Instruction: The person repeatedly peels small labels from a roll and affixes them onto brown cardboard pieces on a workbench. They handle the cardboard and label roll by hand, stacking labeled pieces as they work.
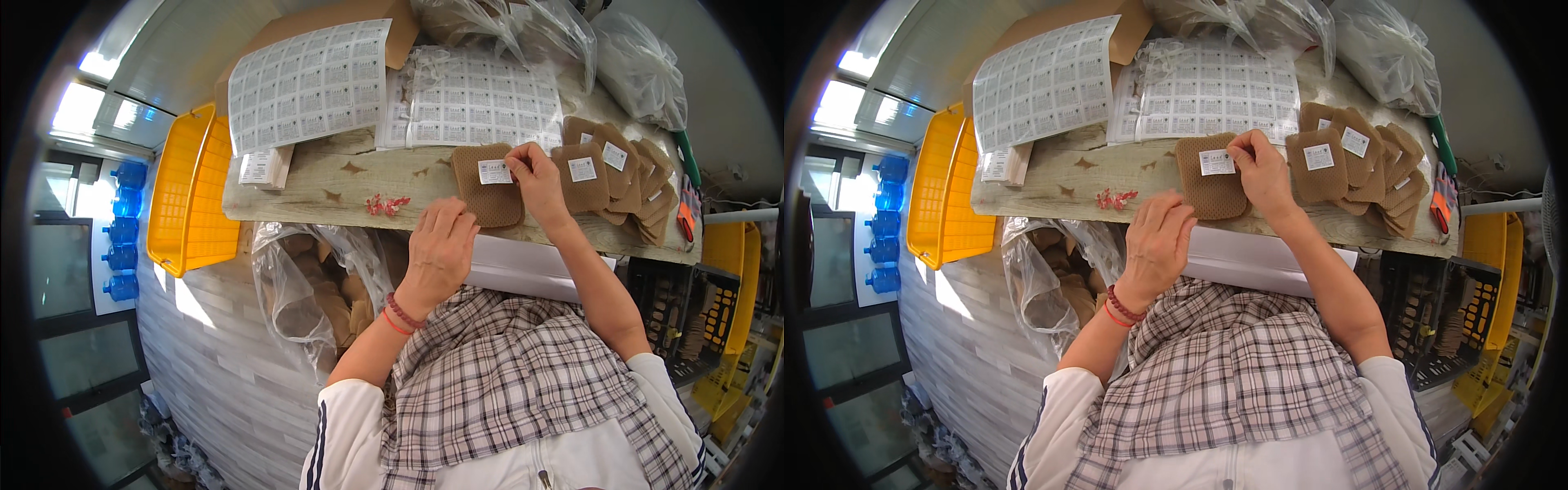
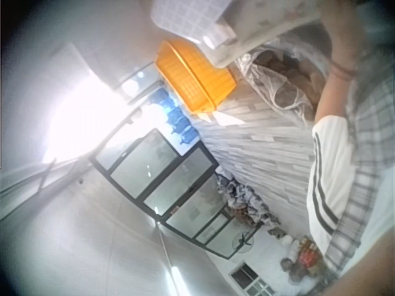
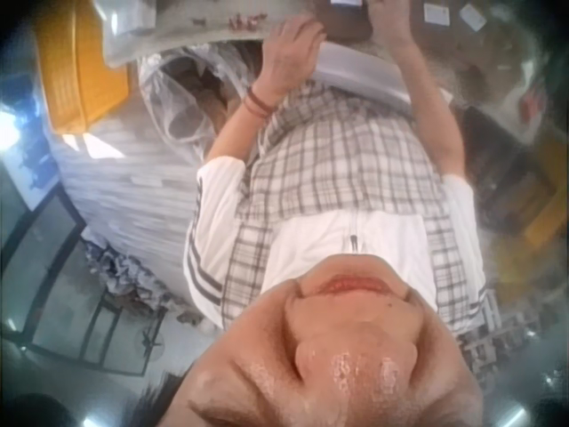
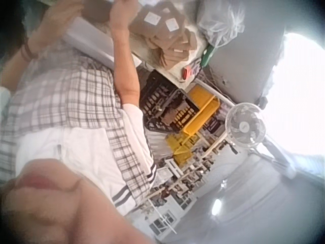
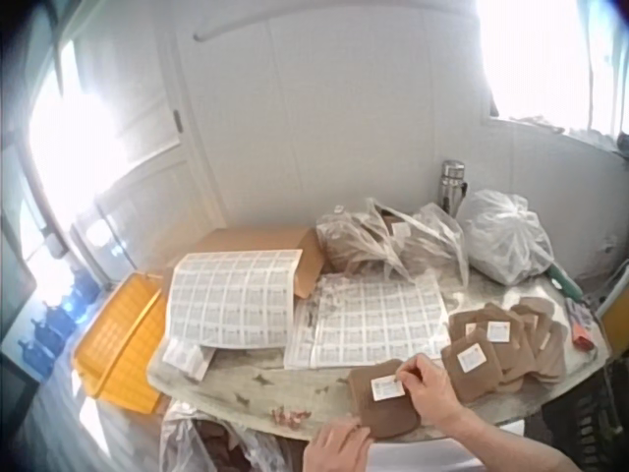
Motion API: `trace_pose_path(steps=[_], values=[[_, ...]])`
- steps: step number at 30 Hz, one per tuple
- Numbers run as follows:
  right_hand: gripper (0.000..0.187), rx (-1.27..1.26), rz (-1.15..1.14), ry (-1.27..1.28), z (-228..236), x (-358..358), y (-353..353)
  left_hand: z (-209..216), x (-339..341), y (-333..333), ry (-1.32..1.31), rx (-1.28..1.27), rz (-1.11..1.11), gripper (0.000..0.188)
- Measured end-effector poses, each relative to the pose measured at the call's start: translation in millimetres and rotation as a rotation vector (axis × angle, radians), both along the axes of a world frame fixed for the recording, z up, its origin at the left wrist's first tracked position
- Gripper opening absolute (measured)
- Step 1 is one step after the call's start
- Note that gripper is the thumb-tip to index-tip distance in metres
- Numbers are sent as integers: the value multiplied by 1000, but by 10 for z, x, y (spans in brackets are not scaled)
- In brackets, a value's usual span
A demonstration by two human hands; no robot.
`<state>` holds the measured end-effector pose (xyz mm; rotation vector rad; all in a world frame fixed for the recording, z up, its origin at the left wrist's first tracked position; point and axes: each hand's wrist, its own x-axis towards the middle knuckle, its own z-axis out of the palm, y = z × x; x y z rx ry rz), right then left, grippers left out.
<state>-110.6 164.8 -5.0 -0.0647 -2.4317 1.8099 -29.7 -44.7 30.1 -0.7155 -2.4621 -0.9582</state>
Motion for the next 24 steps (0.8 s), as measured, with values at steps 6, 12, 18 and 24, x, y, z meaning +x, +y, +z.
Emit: trace_pose_path(steps=[6,12,18,24], values=[[10,89,-50,53,-40,33,-76,-221,-82,90,-45,-155,-57,42],[10,120,-59,57,23,46,-111,-218,-79,99,-36,-168,-63,39],[10,144,-61,71,26,54,-138,-237,-70,100,-42,-173,-58,39],[8,182,-64,97,19,48,-138,-219,-69,113,-44,-170,-44,41]])
